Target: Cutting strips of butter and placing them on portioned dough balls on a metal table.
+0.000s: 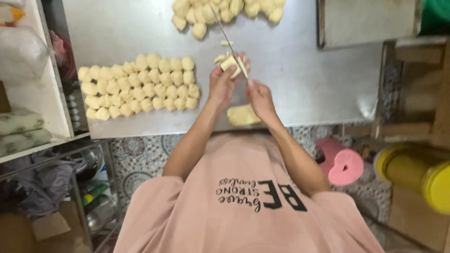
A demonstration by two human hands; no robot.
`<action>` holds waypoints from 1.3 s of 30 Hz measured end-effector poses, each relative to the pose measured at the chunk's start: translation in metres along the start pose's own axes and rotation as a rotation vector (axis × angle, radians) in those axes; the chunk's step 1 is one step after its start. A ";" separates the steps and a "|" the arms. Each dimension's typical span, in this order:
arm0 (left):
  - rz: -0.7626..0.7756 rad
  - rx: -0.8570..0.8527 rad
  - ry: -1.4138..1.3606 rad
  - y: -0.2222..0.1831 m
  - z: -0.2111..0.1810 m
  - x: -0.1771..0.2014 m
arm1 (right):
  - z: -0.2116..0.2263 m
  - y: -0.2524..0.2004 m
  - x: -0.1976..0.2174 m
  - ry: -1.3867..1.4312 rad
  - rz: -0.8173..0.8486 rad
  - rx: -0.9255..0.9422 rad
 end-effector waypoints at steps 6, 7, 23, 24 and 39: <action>-0.083 0.152 0.270 0.067 0.082 0.082 | -0.055 0.010 -0.022 0.785 0.624 -0.512; -0.167 0.227 0.408 0.073 0.096 0.101 | -0.070 0.008 -0.028 0.891 0.727 -0.627; -0.093 -0.311 0.843 0.027 -0.023 0.010 | 0.010 0.012 0.036 0.213 0.082 -0.094; -0.021 -0.276 0.629 0.021 -0.019 -0.001 | 0.016 0.009 0.032 0.271 0.050 -0.080; 0.156 -0.110 0.181 -0.045 -0.051 -0.048 | 0.059 -0.030 -0.007 0.367 0.006 0.063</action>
Point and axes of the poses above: each hand's wrist, its own y-axis towards the middle knuckle, its own x-axis out of the back of the hand, z = x × y, the point moved 10 cm from there along y, towards the middle knuckle
